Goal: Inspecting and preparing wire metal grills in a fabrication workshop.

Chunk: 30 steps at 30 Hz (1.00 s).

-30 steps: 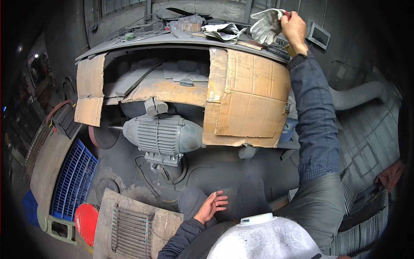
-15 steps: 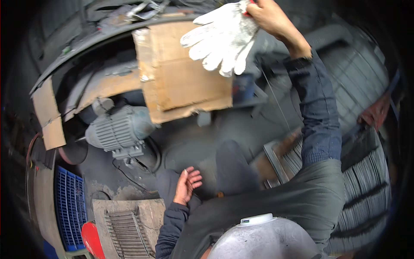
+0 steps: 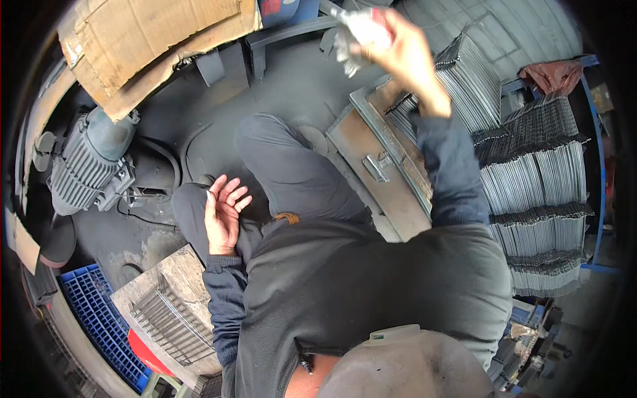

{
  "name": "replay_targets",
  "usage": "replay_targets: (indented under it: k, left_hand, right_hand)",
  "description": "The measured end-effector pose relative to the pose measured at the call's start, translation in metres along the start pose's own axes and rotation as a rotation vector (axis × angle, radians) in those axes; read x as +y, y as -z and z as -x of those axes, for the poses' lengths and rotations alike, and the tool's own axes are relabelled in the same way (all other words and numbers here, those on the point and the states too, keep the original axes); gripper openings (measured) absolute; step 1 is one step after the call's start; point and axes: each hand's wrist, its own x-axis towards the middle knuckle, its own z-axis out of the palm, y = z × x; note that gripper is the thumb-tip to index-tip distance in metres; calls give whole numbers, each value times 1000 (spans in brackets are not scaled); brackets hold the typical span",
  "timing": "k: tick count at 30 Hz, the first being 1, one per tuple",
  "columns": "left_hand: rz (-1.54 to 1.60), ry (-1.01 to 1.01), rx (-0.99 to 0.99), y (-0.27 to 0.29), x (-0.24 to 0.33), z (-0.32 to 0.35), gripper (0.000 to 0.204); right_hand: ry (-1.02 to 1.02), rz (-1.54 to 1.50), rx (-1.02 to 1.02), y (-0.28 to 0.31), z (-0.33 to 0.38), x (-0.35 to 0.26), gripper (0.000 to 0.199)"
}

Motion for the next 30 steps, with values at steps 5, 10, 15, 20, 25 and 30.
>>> replay_targets:
  k: [5,10,15,20,25,30]
  left_hand:
    - [-38,62,21,5,-3,-9,61]
    - [-99,93,22,8,-3,-16,59]
    - [-157,133,40,-4,4,-23,56]
    - [-135,151,103,20,-1,-19,54]
    - [-235,155,105,-10,-7,-30,48]
    - [-298,156,138,1,-6,-26,42]
  right_hand:
    - [-330,43,-254,-116,259,105,34]
    - [-927,-644,-773,-149,543,104,50]
    - [-398,255,-1613,-39,740,150,52]
    - [-1228,32,-1186,-42,806,178,48]
    - [-1162,18,-1128,-148,815,150,49]
    - [-1064,35,-1096,-170,774,181,50]
